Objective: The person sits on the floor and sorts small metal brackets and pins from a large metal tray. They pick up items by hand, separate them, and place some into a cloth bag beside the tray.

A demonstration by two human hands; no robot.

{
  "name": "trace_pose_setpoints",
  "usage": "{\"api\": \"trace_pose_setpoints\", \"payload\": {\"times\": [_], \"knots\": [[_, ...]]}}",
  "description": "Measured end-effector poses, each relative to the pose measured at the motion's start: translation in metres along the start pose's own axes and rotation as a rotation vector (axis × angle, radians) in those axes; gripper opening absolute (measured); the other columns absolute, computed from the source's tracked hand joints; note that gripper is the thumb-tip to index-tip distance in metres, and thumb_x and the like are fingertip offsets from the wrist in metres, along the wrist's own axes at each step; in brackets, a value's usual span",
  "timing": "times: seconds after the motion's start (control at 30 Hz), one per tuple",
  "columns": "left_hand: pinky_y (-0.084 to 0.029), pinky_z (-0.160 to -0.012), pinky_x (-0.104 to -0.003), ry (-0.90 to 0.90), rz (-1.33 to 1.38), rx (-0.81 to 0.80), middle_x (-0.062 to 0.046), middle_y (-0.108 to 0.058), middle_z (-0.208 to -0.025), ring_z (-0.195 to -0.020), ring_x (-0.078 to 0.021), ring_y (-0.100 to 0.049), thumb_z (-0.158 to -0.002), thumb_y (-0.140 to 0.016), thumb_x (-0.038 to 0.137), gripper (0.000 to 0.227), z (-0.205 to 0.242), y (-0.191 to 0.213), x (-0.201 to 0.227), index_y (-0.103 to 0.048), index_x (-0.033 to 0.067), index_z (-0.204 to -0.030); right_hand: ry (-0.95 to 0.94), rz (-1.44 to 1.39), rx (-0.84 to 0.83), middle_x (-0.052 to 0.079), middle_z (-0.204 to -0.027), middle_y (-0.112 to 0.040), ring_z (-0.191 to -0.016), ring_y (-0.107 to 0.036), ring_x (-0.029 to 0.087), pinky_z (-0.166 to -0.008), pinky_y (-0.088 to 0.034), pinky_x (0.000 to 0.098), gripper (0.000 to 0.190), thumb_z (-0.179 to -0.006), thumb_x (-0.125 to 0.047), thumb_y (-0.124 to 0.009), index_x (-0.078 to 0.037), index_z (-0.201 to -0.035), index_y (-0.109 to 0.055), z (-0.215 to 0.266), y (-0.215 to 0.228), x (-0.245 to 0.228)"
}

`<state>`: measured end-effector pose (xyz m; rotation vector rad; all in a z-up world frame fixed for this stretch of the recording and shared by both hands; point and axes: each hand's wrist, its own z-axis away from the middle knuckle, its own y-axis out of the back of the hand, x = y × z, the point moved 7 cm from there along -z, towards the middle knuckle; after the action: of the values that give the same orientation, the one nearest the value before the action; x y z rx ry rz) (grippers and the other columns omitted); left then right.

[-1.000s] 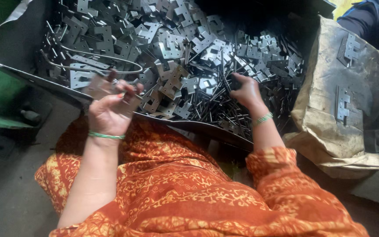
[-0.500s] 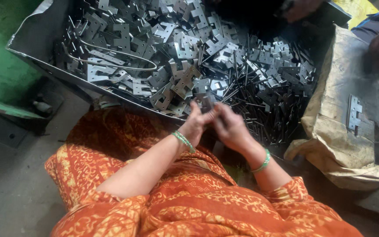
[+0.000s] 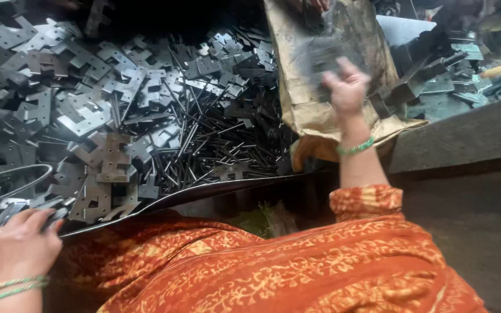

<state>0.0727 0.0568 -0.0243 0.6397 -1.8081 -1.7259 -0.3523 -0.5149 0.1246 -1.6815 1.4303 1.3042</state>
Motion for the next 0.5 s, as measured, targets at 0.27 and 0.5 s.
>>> {"api": "trace_pose_setpoints", "payload": {"times": [0.27,0.5], "knots": [[-0.055,-0.100,-0.050,-0.016,0.116,-0.069,-0.019,-0.069,-0.119,-0.106,-0.0386,-0.069,-0.096,-0.060,0.017,0.023,-0.029,0.022,0.041,-0.064,0.0089,-0.118,0.111,1.521,-0.246,0.030,-0.106,-0.069,-0.100,-0.065,0.048,-0.084,-0.050,0.0586,0.045,-0.105,-0.024,-0.054,0.001,-0.141,-0.061,-0.022,0.049,0.014],[-0.057,-0.075,-0.049,-0.080,0.734,0.012,-0.025,-0.073,-0.090,-0.086,-0.0440,-0.071,-0.085,-0.074,0.012,0.024,-0.048,0.035,0.094,-0.068,0.0040,-0.107,0.480,0.753,-0.658,0.014,-0.134,-0.070,-0.122,-0.068,0.031,-0.107,-0.054,0.0387,0.044,-0.093,-0.008,-0.078,-0.011,-0.136,-0.068,0.109,-0.171,-0.041]]}}
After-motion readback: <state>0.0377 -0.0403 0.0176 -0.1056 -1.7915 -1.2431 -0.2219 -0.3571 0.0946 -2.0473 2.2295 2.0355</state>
